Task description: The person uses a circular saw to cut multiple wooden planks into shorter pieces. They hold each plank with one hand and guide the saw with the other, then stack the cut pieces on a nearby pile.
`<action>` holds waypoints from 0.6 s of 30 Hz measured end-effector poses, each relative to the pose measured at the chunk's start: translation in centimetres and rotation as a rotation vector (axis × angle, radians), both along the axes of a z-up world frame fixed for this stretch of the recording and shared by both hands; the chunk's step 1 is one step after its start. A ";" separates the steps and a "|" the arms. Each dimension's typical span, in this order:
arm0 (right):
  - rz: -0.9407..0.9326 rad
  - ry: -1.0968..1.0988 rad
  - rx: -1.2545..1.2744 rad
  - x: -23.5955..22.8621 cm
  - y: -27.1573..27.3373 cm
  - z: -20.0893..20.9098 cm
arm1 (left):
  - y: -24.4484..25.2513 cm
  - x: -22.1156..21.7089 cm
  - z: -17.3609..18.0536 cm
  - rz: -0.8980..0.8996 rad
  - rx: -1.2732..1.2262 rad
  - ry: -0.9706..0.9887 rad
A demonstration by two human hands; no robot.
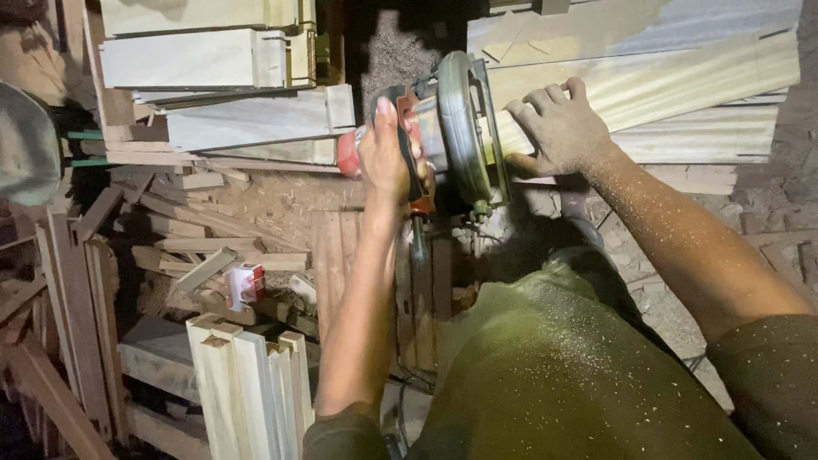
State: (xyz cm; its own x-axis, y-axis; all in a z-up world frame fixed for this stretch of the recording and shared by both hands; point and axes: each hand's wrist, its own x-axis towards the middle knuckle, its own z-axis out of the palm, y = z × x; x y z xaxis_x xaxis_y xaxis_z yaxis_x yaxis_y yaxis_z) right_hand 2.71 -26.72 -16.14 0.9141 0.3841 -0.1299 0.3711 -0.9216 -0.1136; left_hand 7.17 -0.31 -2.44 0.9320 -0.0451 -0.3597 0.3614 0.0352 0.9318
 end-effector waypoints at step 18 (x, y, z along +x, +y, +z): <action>0.018 -0.054 0.042 -0.3 -0.5 -1.9 | 1.0 -8.1 3.8 0.011 -0.012 0.092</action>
State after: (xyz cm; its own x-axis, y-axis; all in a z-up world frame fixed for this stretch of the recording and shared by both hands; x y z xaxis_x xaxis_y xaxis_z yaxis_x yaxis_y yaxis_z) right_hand 2.41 -27.17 -17.99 0.9123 0.4044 -0.0640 0.3940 -0.9097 -0.1311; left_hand -0.96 0.67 1.37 0.8954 -0.0402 -0.4434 0.4451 0.0509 0.8941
